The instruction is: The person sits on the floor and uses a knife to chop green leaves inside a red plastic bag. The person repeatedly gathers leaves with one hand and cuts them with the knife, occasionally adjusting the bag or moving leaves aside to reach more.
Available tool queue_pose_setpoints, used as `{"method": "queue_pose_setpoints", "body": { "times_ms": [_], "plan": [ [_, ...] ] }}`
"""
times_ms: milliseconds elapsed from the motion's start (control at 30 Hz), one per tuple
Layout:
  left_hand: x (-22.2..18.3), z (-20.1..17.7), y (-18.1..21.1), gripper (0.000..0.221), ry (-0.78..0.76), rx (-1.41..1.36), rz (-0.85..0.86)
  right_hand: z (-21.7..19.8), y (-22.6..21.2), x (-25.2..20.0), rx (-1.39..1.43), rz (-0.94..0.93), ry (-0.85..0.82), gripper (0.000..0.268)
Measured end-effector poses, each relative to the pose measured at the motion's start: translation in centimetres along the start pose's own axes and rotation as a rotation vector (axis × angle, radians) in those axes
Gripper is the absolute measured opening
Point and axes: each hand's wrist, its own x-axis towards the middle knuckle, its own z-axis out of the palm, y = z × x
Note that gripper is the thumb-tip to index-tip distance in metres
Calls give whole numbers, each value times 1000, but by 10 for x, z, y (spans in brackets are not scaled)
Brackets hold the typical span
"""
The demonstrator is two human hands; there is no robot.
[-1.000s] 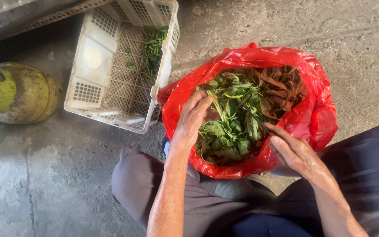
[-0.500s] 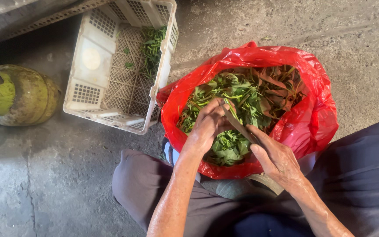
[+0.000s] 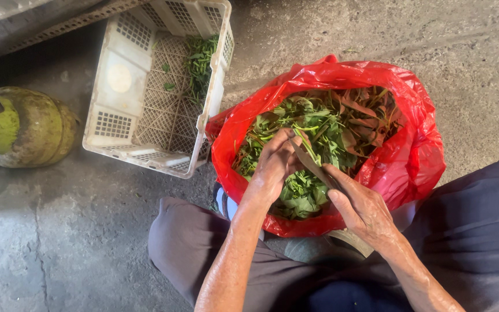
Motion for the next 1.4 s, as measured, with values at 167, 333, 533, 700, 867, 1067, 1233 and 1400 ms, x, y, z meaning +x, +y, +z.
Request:
{"method": "queue_pose_setpoints", "body": {
  "times_ms": [167,333,533,700,867,1067,1233,1400],
  "plan": [
    [-2,7,3,12,8,-2,-16,2,5,2,-37,-42,47,54],
    [-4,9,3,15,-35,-34,7,1,4,3,-38,-15,60,56],
    [-2,2,-9,16,-67,-7,49,-1,1,6,-88,48,44,58],
    [4,1,-19,19,-73,72,105,-2,7,8,-111,74,7,57],
    [3,5,-13,23,-52,153,93,-1,16,13,34,89,-25,54],
    [-5,16,8,29,-88,700,183,-10,18,19,496,197,-46,51],
    [-17,26,18,30,-105,871,184,-13,16,17,326,223,-30,53],
    [-18,24,11,30,-104,918,102,-15,12,19,-107,92,29,54]
  ]
}}
